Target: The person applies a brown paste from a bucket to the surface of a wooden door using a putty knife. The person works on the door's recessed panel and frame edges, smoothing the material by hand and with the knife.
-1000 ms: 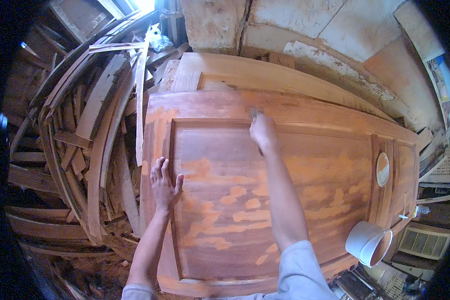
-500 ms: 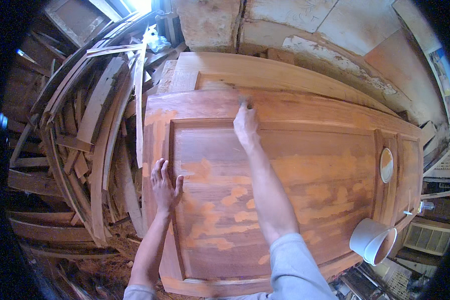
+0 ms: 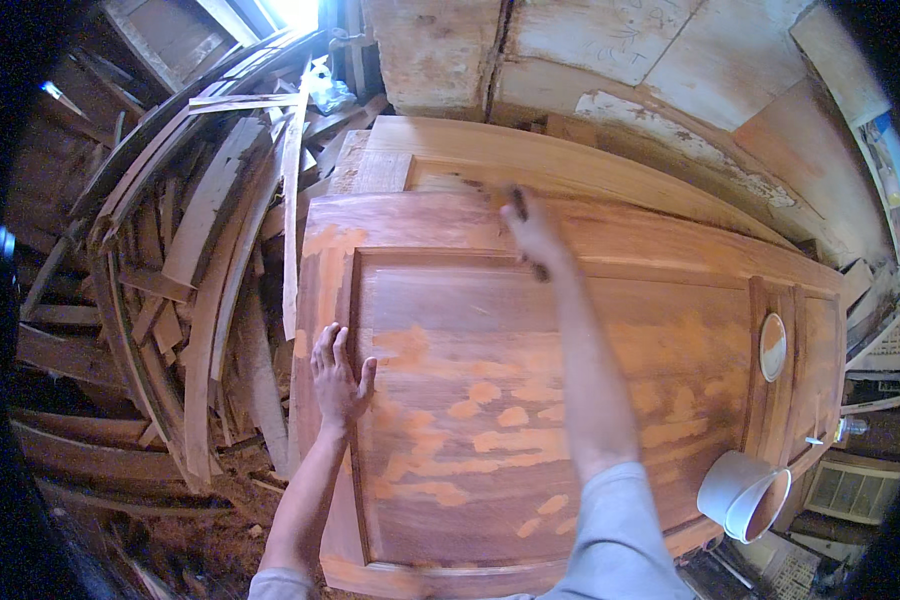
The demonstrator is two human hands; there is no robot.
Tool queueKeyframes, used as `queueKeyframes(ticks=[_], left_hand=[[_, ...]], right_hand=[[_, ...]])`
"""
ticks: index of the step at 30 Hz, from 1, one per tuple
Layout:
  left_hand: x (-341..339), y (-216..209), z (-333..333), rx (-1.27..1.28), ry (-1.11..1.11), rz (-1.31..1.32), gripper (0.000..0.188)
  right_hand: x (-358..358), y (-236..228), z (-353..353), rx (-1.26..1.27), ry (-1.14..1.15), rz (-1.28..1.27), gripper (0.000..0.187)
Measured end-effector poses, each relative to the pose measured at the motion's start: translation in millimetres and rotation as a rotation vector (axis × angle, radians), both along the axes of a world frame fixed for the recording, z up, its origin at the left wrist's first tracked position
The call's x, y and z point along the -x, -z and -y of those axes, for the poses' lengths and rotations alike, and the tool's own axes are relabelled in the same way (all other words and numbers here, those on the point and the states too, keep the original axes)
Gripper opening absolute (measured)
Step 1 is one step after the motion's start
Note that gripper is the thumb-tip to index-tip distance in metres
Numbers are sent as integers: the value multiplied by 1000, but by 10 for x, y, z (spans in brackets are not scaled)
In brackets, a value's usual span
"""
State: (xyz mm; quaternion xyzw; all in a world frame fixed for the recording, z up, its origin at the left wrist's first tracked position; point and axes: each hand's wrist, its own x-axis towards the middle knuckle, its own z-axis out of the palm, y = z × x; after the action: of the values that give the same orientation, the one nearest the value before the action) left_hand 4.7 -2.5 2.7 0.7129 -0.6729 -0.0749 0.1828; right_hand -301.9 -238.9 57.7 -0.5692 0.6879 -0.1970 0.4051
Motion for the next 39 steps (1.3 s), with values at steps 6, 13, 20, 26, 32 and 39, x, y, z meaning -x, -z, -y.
queueKeyframes(ticks=[6,13,20,26,32,39], left_hand=[[75,-5,36,-10,18,-11,69],[39,3,14,-50,1,14,69],[52,8,32,-51,-5,-4,70],[64,-3,36,-39,-11,2,68],[39,24,22,-37,-16,17,67],[55,17,38,-29,-5,-5,66]], right_hand=[[949,-190,854,215,-600,-663,36],[366,-69,1053,367,-726,-1031,18],[-27,47,1340,339,-954,-1226,20],[273,85,1361,156,-968,-1110,25],[436,-27,1224,171,-964,-982,24],[781,-18,1246,-21,-936,-1028,23]])
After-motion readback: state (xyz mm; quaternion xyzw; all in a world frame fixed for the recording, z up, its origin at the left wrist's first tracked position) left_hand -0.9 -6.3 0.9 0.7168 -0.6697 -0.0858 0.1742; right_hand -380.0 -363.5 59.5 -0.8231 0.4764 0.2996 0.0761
